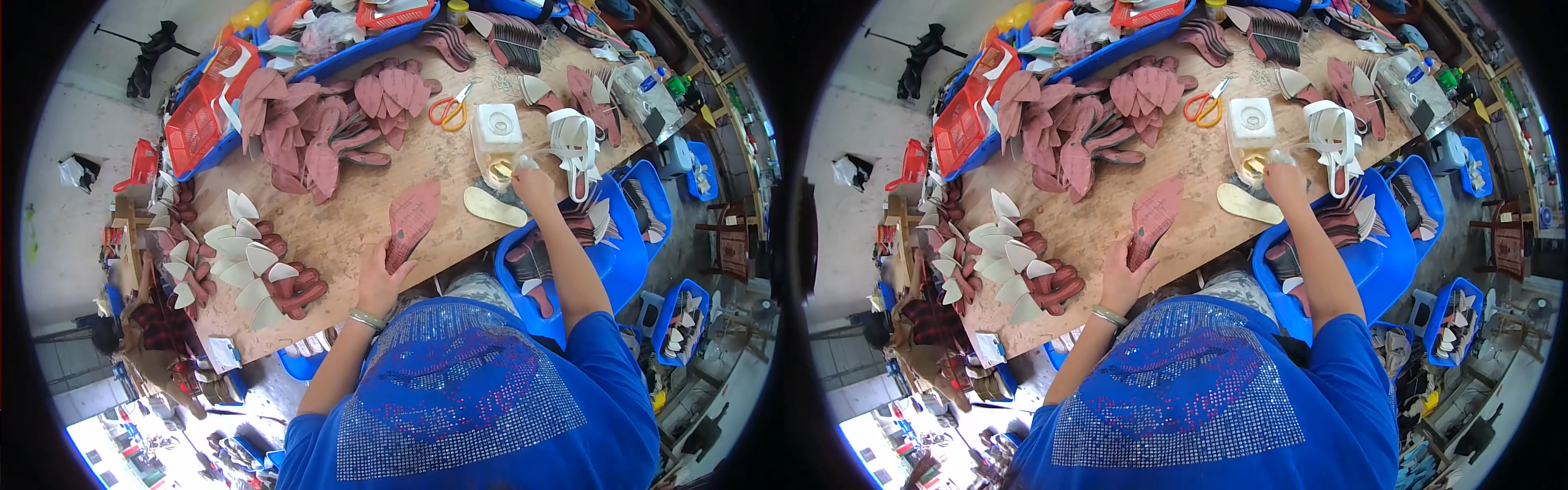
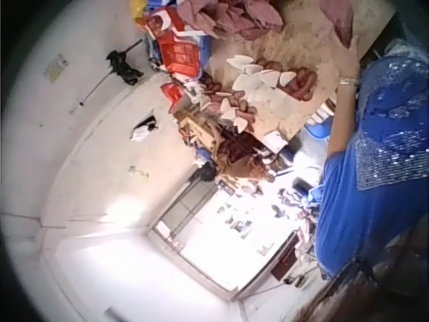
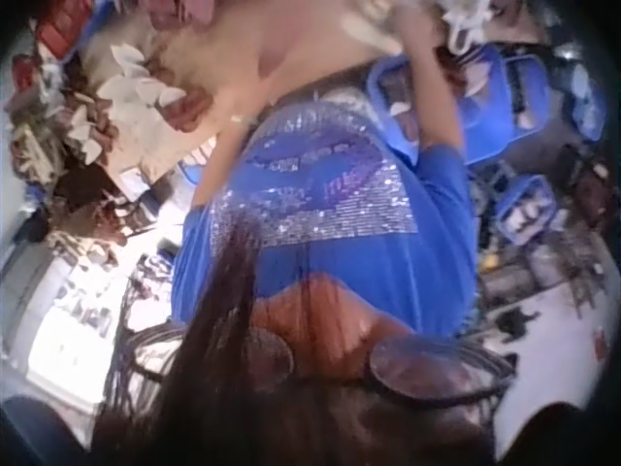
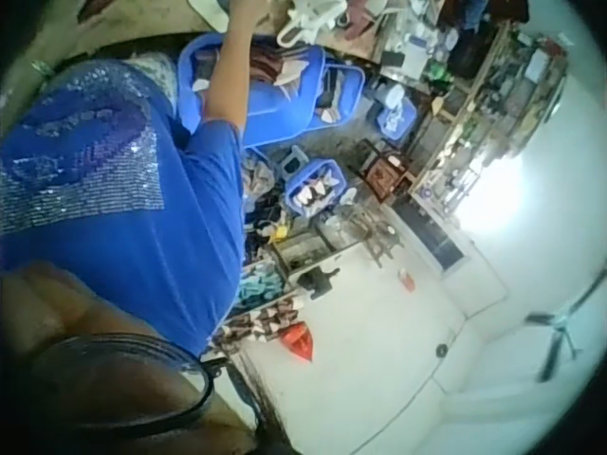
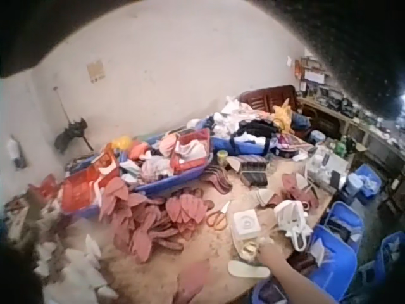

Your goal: The person applies adhesive to the sole of a slipper using a brush and then presses a white insole onto it. They repeat this process for multiple slippers, picking them from a pile and placing the finished units on the table.

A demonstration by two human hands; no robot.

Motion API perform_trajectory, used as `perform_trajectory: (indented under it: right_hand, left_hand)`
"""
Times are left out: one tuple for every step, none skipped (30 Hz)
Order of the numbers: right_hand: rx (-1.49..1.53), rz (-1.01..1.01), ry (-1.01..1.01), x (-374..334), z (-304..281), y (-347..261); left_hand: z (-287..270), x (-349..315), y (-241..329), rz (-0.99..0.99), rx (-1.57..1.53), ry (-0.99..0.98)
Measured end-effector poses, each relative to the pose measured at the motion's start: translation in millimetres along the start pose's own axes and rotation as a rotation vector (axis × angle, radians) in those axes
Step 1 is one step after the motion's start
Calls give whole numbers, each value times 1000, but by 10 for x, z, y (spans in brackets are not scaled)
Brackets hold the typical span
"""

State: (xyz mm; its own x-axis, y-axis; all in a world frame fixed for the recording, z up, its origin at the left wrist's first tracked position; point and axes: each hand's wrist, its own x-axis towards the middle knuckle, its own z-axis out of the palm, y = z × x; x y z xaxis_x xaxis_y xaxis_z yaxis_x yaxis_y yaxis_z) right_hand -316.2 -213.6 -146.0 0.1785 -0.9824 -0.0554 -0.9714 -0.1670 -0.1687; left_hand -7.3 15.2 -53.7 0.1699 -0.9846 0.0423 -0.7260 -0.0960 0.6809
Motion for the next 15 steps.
perform_trajectory:
  right_hand:
    - [-29,0,-4,21,50,21]
    - [-30,3,14,12,82,77]
    - [-26,-12,28,13,57,23]
    - [-22,-26,43,4,27,-17]
    - [-3,-29,44,-23,-19,-27]
    - [15,-41,44,-78,-121,-77]
    - [31,-41,46,-154,-168,-89]
    - [15,-33,2,-244,-145,-69]
    - [-6,-24,-36,-330,-144,-3]
    - [-27,-17,-74,-399,-164,13]
    - [113,-22,-51,-472,-177,22]
    - [256,-34,-35,-568,-292,-58]
    - [399,-43,-23,-669,-424,-157]
    - [555,-24,-106,-755,-600,-301]
    - [709,2,-187,-836,-804,-485]
  left_hand:
    - [9,20,24,13,11,1]
    - [22,45,49,27,21,1]
    - [14,38,45,17,31,9]
    - [8,36,41,9,41,16]
    - [6,40,39,1,49,22]
    - [-6,30,32,-16,48,37]
    - [-5,47,38,-25,46,45]
    - [-5,52,45,-35,43,52]
    - [-4,63,64,-44,54,61]
    - [4,82,80,-55,67,72]
    - [7,103,86,-67,80,83]
    - [6,100,57,-72,86,96]
    - [15,90,6,-78,92,108]
    - [23,82,-27,-82,98,118]
    - [28,80,-36,-73,123,124]
